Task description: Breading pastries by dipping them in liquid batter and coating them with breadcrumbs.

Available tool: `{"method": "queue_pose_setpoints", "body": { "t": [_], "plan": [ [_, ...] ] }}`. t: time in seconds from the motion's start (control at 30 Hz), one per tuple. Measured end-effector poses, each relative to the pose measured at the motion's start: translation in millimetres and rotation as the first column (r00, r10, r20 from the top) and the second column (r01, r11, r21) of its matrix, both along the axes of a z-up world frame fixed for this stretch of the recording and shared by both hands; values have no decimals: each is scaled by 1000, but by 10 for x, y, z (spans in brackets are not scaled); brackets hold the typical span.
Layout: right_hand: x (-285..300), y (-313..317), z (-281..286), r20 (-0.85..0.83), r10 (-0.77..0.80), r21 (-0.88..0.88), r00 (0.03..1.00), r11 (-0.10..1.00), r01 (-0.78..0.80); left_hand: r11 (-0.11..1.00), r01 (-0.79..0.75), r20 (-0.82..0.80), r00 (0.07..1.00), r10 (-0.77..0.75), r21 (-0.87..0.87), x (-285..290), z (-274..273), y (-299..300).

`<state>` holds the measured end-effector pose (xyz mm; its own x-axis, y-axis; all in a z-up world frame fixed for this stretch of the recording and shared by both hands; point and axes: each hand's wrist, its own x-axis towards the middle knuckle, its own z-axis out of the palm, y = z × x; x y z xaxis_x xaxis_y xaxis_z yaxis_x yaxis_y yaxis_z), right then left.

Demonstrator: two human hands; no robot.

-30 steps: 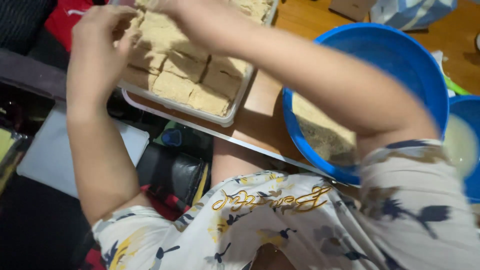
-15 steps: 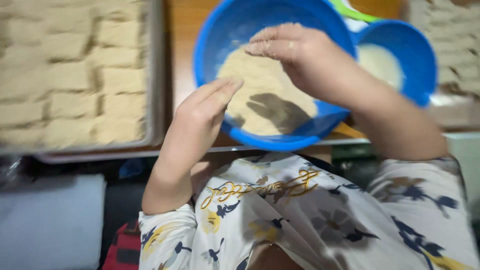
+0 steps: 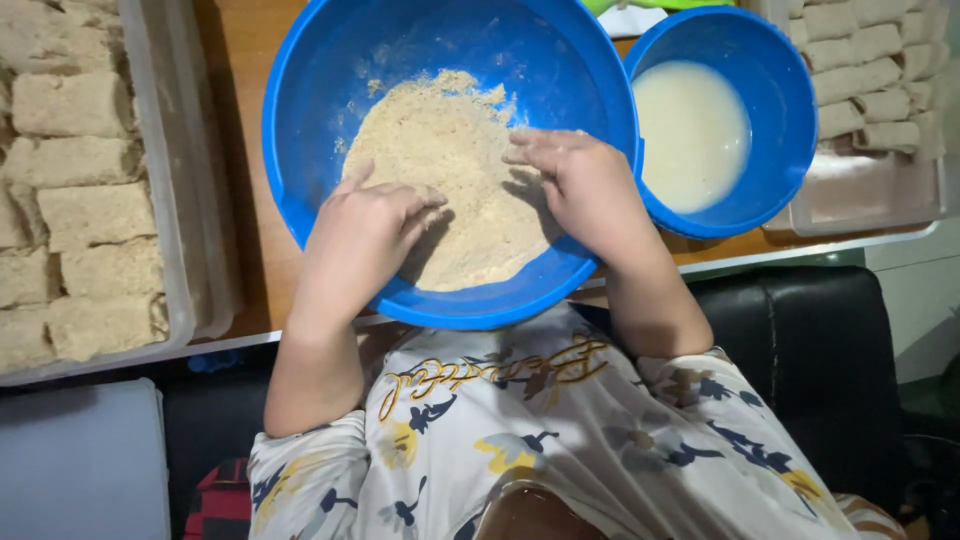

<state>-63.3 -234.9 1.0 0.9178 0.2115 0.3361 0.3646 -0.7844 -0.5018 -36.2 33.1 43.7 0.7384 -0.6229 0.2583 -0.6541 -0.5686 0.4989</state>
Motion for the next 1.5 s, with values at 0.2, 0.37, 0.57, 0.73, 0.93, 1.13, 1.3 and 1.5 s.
{"method": "queue_pose_setpoints", "body": {
  "t": [0.2, 0.37, 0.57, 0.73, 0.93, 1.13, 1.3, 1.5],
  "plan": [
    [-4, 66, 184, -320, -124, -39, 939, 992, 118, 987, -73, -101, 991, 88, 143, -11, 41, -14],
    [-10, 24, 119, 19, 59, -35, 998, 998, -58, 979, -95, -291, 946, 144, 178, -28, 125, -58],
    [9, 44, 133, -469, -61, -196, 881, 980, -37, 999, 2, -105, 994, 1, 32, -41, 28, -34],
    [59, 8, 53, -306, 488, -28, 818, 854, -520, 1000, -24, -268, 963, 23, 0, -42, 115, -45],
    [44, 36, -21, -463, 346, -129, 816, 885, -448, 993, -80, -355, 929, 106, 87, -78, 168, -76],
    [36, 86, 197, -375, 187, -117, 908, 962, -246, 974, -73, -320, 937, 140, 212, -26, 114, -81],
    [10, 20, 121, -176, 150, -54, 973, 985, -162, 988, -57, -205, 975, 87, 145, -33, 110, -62],
    [0, -27, 98, -99, 93, 60, 991, 994, -87, 997, -63, -94, 993, 66, 41, -45, 41, -33]
  ]
}}
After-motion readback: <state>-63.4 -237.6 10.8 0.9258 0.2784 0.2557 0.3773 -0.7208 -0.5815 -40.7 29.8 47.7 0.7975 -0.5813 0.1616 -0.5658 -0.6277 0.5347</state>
